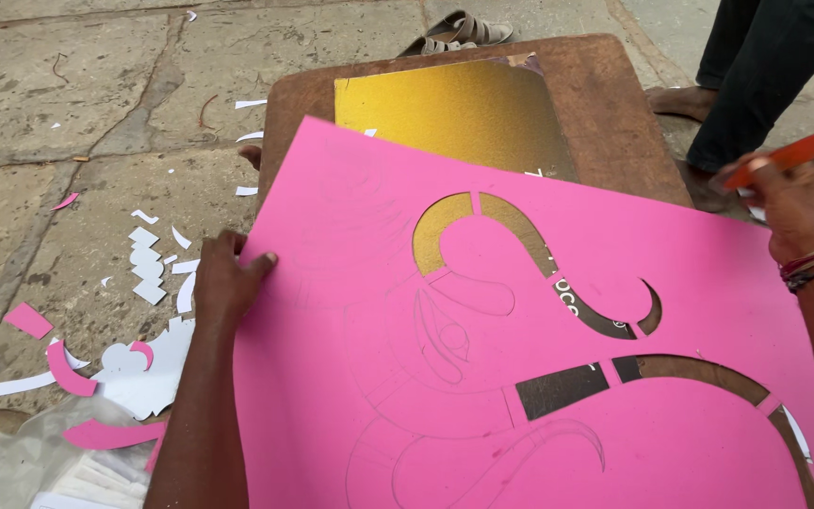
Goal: The person uses a red utility knife to cut intricate designs into a large pink foam sheet placed on a wooden board. They carefully follow pencil outlines to carve out shapes, occasionally lifting cut pieces and adjusting the sheet's position.
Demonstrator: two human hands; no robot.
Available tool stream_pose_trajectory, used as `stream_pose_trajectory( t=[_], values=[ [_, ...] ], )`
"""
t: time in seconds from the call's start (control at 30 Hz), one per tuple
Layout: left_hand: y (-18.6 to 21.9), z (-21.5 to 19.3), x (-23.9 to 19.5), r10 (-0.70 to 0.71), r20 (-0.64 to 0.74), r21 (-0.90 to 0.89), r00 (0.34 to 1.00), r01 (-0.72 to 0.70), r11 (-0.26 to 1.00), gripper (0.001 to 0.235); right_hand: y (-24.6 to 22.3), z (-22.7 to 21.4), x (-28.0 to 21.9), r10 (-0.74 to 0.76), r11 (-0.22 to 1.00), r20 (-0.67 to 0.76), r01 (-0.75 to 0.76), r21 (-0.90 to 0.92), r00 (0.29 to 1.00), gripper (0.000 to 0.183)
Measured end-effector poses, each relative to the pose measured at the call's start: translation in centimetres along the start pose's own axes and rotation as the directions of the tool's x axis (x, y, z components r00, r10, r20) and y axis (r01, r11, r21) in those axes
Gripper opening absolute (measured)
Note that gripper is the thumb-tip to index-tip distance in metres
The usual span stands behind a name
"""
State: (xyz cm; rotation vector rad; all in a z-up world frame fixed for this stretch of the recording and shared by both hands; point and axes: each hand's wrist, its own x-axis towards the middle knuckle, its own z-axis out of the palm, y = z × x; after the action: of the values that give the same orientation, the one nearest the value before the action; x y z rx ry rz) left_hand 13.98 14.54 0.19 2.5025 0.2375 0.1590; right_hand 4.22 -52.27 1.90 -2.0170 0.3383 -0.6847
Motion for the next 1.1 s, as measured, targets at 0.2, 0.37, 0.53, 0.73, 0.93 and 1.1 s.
stream_pose_trajectory(
  t=[0.2, 0.37, 0.53, 0.73, 0.93, 1.1],
  values=[
    [1.8, 1.9, -0.1, 0.101, -0.138, 0.208, 0.985, -0.071, 0.976, 0.059, -7.1, 5.2, -6.3, -0.160, 0.975, 0.124, 0.137, 0.175, 0.979, 0.026],
    [8.6, 6.2, -8.3, 0.282, -0.087, -0.087, 0.955, -0.290, 0.953, 0.055, -10.7, 14.5, -11.7, -0.231, 0.949, 0.423, 0.106, 0.298, 0.876, 0.027],
    [11.9, 12.1, -18.6, 0.472, 0.126, 0.160, 0.872, -0.488, 0.858, 0.102, -12.3, 19.8, -13.1, -0.255, 0.958, 0.454, 0.287, 0.000, 0.854, 0.026],
    [11.2, 12.5, -20.1, 0.477, 0.081, 0.097, 0.875, -0.483, 0.870, 0.099, -12.7, 21.4, -12.6, -0.142, 0.929, 0.558, 0.304, -0.210, 0.818, 0.028],
    [11.2, 12.7, -20.3, 0.492, 0.059, 0.104, 0.868, -0.496, 0.862, 0.097, -13.5, 21.4, -12.5, -0.230, 0.933, 0.574, 0.347, -0.101, 0.786, 0.025],
    [11.0, 12.7, -20.2, 0.499, 0.061, 0.124, 0.865, -0.502, 0.856, 0.101, -15.0, 22.1, -11.9, -0.210, 0.865, 0.657, 0.451, -0.220, 0.724, 0.027]
  ],
)
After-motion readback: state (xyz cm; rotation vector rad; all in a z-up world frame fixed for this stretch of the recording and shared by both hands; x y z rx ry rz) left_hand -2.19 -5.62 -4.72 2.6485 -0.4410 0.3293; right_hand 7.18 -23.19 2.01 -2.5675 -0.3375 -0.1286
